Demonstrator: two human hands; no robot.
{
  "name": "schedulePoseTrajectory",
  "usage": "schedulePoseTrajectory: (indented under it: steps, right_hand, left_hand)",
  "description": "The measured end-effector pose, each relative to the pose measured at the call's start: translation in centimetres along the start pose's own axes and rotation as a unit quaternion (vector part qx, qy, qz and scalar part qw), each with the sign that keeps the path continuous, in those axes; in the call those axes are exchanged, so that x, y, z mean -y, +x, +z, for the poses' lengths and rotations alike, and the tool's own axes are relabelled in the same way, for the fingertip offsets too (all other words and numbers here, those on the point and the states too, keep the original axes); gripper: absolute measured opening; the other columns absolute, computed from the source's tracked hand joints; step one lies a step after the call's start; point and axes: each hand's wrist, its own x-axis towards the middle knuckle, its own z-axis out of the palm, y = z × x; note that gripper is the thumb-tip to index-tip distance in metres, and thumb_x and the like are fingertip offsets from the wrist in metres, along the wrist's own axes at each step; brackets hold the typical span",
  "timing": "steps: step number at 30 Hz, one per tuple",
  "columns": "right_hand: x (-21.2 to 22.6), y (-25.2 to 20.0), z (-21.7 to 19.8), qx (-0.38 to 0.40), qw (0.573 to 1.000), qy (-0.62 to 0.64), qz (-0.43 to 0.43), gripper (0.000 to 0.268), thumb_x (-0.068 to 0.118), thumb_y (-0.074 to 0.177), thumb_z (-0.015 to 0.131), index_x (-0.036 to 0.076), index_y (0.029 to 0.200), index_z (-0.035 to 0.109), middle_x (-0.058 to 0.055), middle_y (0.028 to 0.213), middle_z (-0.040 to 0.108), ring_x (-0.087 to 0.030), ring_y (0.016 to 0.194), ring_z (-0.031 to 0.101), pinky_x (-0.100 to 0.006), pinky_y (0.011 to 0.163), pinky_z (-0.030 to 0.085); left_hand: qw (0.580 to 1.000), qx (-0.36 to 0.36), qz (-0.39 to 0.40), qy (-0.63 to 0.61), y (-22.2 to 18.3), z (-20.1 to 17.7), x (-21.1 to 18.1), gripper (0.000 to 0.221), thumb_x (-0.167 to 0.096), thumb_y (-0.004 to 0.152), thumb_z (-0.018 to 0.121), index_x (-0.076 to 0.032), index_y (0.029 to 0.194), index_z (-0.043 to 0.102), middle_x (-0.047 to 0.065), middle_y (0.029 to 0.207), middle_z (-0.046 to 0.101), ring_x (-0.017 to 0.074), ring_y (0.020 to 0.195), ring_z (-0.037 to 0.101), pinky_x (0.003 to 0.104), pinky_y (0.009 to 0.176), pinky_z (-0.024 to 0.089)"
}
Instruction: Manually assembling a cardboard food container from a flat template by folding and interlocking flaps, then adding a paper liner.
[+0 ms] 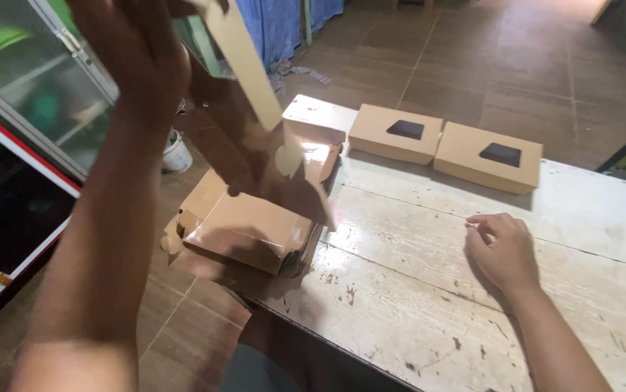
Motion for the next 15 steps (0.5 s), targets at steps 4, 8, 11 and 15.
schedulePoseTrajectory:
  steps: [4,8,11,15]
  right_hand:
    - [-1.9,0.4,1.1,-0.039,0.998,-0.045,0.013,0.023,0.031,0.096,0.064,0.025,0.114,0.077,-0.007,0.1,0.07,-0.033,0.112,0.065,-0.049,0.105,0.047]
    - [-1.8,-0.3,-1.5,-0.056,0.985,0.112,0.115,0.026,0.028,0.094,0.059,0.019,0.113,0.074,-0.01,0.1,0.068,-0.034,0.106,0.062,-0.051,0.097,0.046]
    - [-4.2,-0.6,-3.9,-0.04,0.974,0.172,0.14,0.026,0.028,0.095,0.057,0.014,0.11,0.073,-0.012,0.09,0.065,-0.032,0.091,0.06,-0.047,0.083,0.043]
    - [-8.5,-1.1,-6.3,-0.01,0.942,0.29,0.17,0.03,0.028,0.096,0.052,0.006,0.105,0.071,-0.015,0.074,0.06,-0.028,0.064,0.055,-0.04,0.057,0.039]
  left_hand:
    - [0.997,0.039,-0.031,0.062,2.9,2.2,-3.3,0.013,-0.013,0.118,0.049,-0.005,0.128,0.047,0.024,0.097,0.055,0.0385,0.072,0.07,0.048,0.064,0.064]
    - [0.958,0.138,-0.124,0.22,4.0,5.9,-8.2,0.02,-0.025,0.114,0.052,-0.008,0.117,0.062,0.02,0.087,0.062,0.045,0.074,0.069,0.053,0.064,0.056]
    - [0.95,0.189,-0.2,0.147,1.7,11.1,-12.7,0.019,-0.008,0.104,0.054,-0.006,0.12,0.065,0.023,0.102,0.066,0.0462,0.097,0.065,0.053,0.084,0.051]
    - [0.866,0.271,-0.421,-0.027,-5.1,17.5,-18.5,0.045,0.005,0.096,0.05,-0.012,0.137,0.058,0.018,0.127,0.067,0.0389,0.122,0.063,0.049,0.107,0.05]
